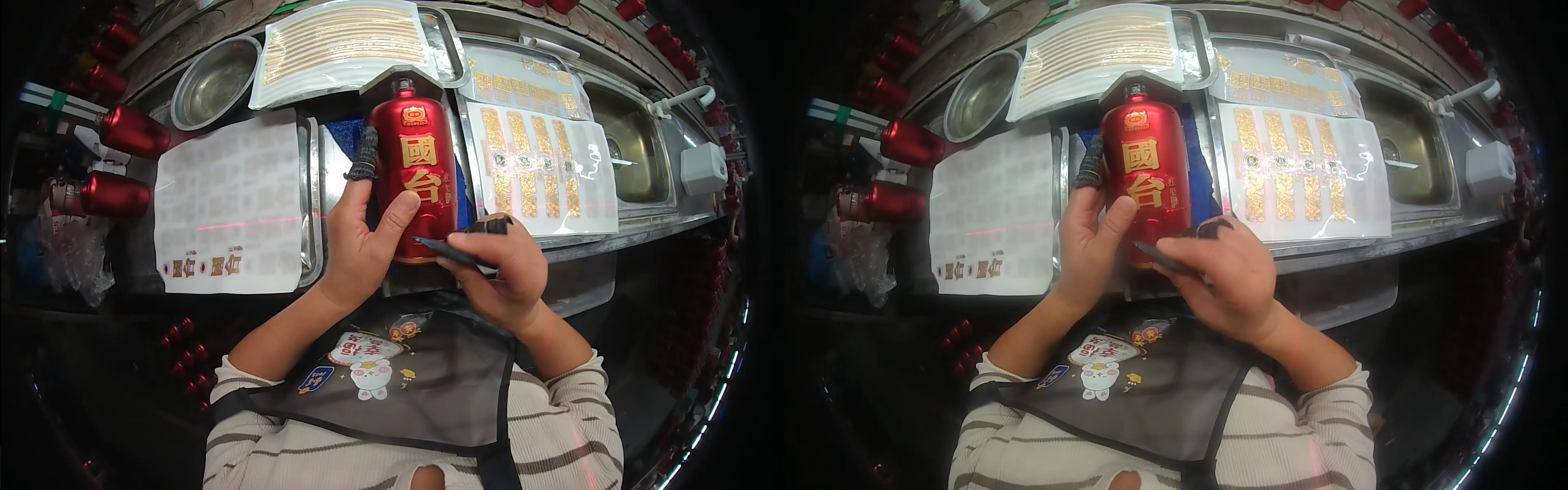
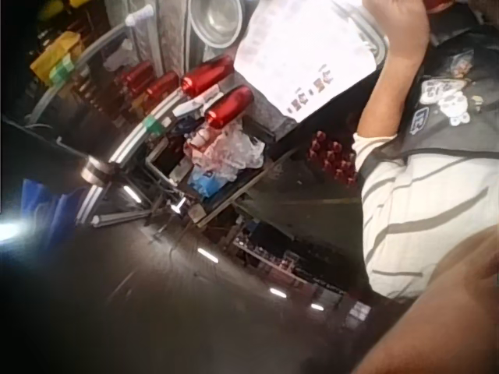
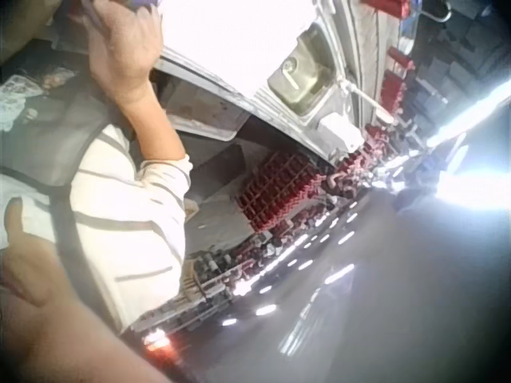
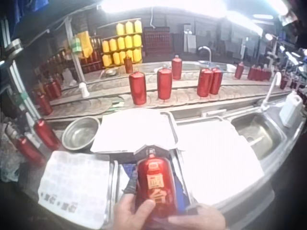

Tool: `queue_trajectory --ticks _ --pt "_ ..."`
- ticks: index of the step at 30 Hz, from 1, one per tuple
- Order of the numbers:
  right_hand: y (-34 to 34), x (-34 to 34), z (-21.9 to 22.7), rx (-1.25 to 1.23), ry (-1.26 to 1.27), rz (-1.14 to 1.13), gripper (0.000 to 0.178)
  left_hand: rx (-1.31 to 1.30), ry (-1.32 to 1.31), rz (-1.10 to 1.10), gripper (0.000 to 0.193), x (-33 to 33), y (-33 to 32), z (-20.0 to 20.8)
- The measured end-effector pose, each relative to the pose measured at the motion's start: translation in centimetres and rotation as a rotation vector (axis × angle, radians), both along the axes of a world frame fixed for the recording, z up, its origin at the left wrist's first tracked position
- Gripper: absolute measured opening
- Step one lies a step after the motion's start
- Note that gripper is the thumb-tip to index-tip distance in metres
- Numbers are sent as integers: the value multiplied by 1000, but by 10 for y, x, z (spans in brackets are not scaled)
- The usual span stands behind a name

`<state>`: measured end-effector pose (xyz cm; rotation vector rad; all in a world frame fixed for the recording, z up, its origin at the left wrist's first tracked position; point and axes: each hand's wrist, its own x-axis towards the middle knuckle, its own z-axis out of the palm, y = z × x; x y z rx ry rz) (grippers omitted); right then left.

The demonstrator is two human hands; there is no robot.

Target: The person applies gold labels to red cylindrical bottles on a production line. They peel backing from labels, align and smooth them onto the bottle surface, and wipe the bottles with a blue cloth. Finished bottles are placed on a nearby tray.

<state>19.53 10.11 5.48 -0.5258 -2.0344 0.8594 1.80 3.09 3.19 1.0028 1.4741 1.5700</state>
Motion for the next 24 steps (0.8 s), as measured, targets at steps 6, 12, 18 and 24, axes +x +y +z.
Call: queue_trajectory --ticks 6,12,18,24 --pt "24 -12 -32 -751 226 -282 22 41 -21 122 45 13 5 5" --pt "13 -13 -19 -512 155 -212 19 7 39 102 55 12 2 5" --pt "27 -9 -28 -631 269 -149 21 108 1092 -1 29 -24 1 0" --pt "51 1 -49 -914 312 -149 23 146 1309 -111 26 -28 9 22"
